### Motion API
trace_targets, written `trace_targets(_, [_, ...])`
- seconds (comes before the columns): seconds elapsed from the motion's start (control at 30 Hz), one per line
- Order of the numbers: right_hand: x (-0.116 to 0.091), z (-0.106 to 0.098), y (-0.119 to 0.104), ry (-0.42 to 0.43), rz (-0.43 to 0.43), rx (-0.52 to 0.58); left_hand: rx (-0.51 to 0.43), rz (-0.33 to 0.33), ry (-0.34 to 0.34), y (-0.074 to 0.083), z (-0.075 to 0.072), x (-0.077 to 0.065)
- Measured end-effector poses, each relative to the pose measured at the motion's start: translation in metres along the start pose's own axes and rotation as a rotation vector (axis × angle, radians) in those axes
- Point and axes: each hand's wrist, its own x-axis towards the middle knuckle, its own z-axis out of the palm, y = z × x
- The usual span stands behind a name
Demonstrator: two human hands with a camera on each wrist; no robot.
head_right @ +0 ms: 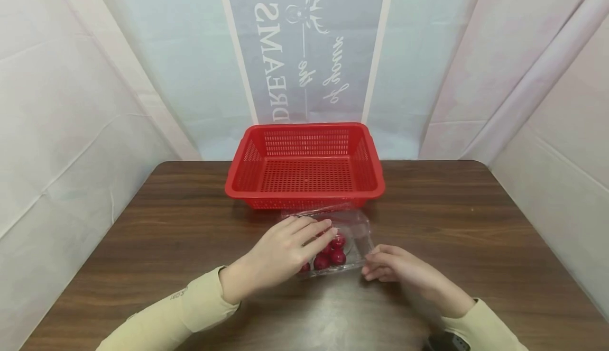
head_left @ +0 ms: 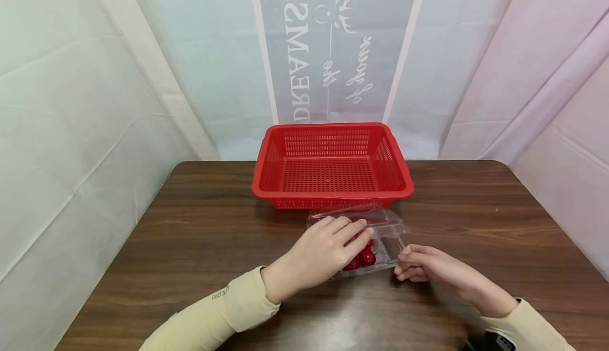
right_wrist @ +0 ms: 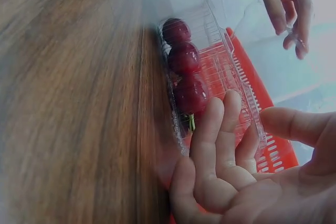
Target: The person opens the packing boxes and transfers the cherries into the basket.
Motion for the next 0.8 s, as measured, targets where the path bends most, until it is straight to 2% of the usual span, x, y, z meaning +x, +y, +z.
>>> trace_targets(0.2, [-0.004,-0.005,0.003,-0.049,0.018,0.098,0.019,0.004,0.012,-0.006,-0.005,0.005])
trace_targets(0.37, [-0.007,-0.008,0.005,-0.102,-0.010,0.204,0.028,-0.010,0.018,-0.010,-0.009,0.008])
trace_targets(0.8, [-0.010,-0.018,0.011,-0.166,-0.094,0.306,0.048,-0.036,0.025,-0.014,-0.017,0.012])
